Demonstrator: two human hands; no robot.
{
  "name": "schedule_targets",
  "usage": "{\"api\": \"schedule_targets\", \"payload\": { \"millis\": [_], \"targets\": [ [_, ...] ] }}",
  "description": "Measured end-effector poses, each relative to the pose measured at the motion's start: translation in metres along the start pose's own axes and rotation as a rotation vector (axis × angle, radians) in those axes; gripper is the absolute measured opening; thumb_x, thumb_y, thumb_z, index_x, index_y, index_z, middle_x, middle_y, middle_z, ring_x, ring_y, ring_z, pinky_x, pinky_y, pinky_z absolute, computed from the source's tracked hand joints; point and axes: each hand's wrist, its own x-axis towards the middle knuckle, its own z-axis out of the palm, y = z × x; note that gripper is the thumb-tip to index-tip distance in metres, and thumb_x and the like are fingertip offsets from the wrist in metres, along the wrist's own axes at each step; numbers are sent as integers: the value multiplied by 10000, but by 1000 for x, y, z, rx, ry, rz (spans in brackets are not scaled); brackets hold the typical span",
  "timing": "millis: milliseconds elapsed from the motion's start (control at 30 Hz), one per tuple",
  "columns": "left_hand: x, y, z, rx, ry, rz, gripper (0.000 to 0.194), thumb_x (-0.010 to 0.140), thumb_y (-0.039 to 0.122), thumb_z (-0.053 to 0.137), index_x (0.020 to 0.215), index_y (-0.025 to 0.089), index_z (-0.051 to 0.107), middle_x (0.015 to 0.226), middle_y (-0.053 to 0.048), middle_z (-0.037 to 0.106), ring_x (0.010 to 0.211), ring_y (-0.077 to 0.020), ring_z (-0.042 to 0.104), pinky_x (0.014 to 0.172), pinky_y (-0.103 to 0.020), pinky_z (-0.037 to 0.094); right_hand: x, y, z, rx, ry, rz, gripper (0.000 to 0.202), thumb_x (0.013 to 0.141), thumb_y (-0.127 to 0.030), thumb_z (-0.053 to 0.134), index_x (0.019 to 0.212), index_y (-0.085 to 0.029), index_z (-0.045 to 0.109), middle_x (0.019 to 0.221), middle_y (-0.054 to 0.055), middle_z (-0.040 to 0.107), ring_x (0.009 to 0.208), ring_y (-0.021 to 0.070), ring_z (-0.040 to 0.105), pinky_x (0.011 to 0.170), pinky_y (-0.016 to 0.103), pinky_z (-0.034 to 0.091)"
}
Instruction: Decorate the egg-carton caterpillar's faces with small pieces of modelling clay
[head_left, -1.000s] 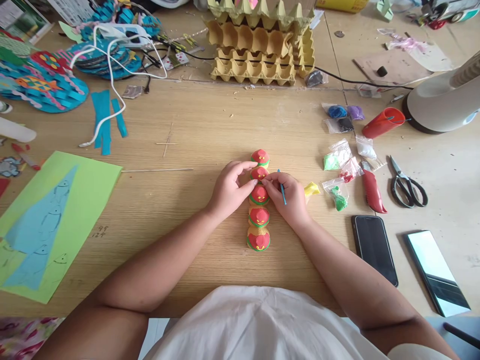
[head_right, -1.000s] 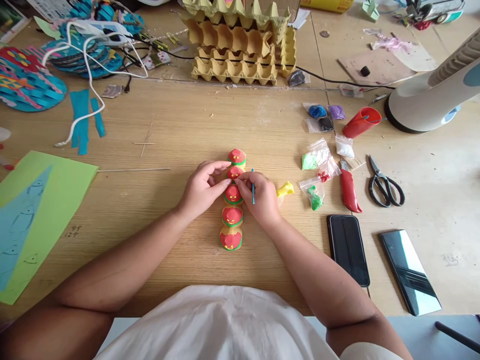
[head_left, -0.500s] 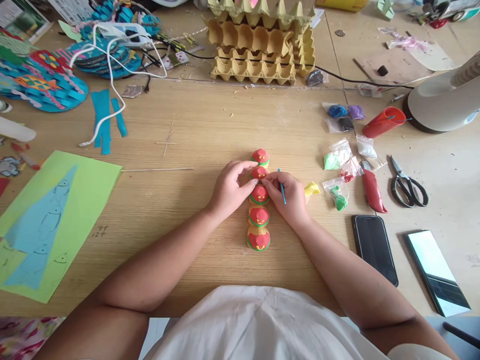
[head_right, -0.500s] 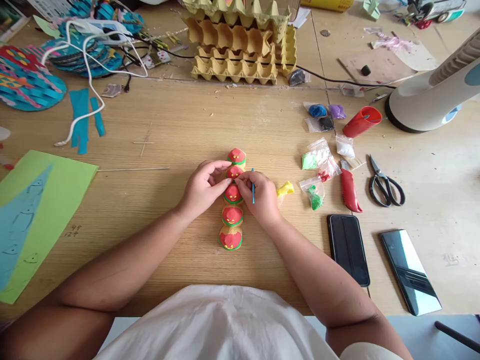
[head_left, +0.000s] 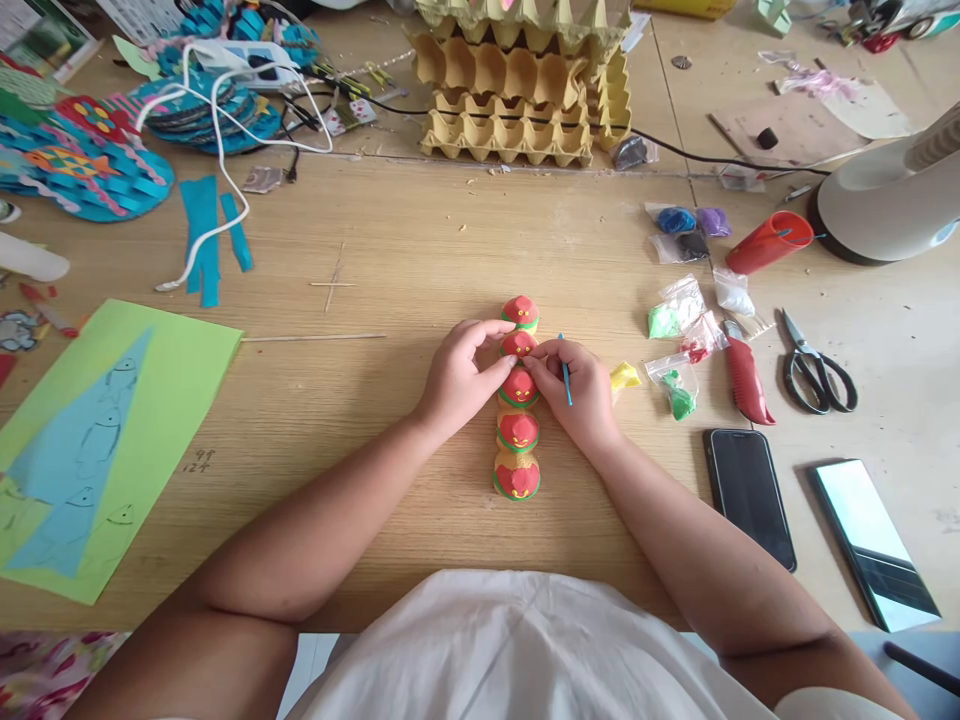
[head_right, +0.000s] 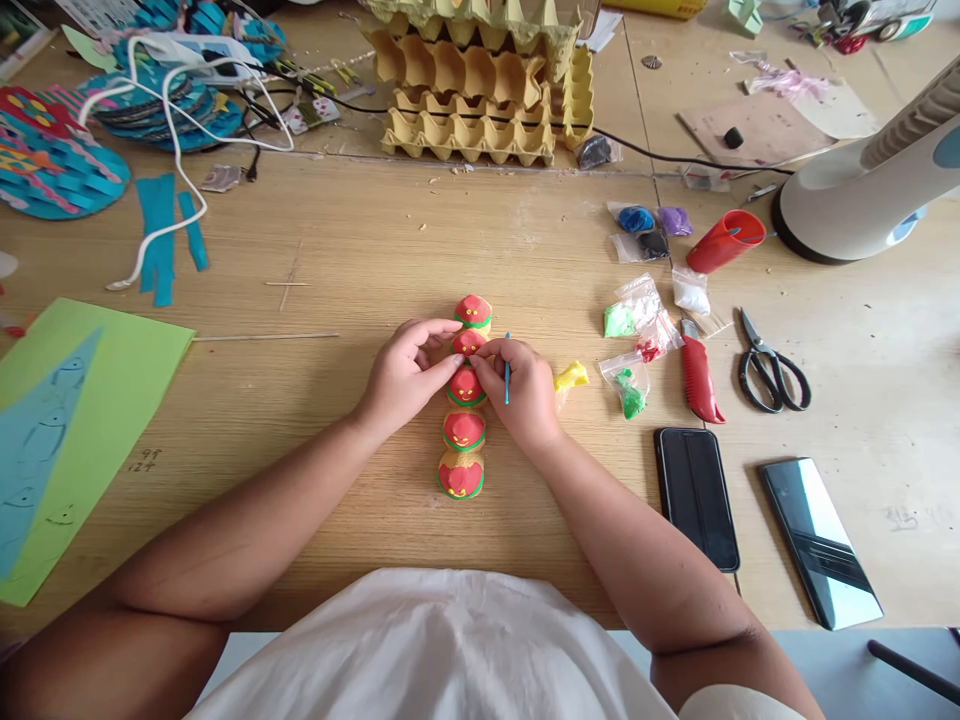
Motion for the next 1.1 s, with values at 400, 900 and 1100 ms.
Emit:
{"api": "schedule_targets", "payload": {
  "millis": [400,900,1100],
  "targets": [
    [0,3,-1,-16,1,-31,360,838,107,723,1174,233,689,1131,-63,721,1058,-208,678,914,-355,558,1,2,-5,29,-3,14,50,891,-251,675,884,-211,704,606,-58,468,563,117,426,576,268,370],
    [-1,1,-3,-22,-23,-47,386,839,139,744,1206,247,693,1162,-58,718,1068,-208,669,911,-348,548,-2,-2,-12,208,3,10,238,1015,-381,451,949,-231,623,719,-5,494,688,171,501,664,312,426],
    [-1,1,-5,-14,-44,-49,385,844,152,739,1216,245,709,1143,-61,702,997,-191,651,767,-294,534,-5,-1,-16,382,22,14,72,954,-315,519,997,-260,502,709,-33,491,664,163,541,649,311,457]
  ]
}}
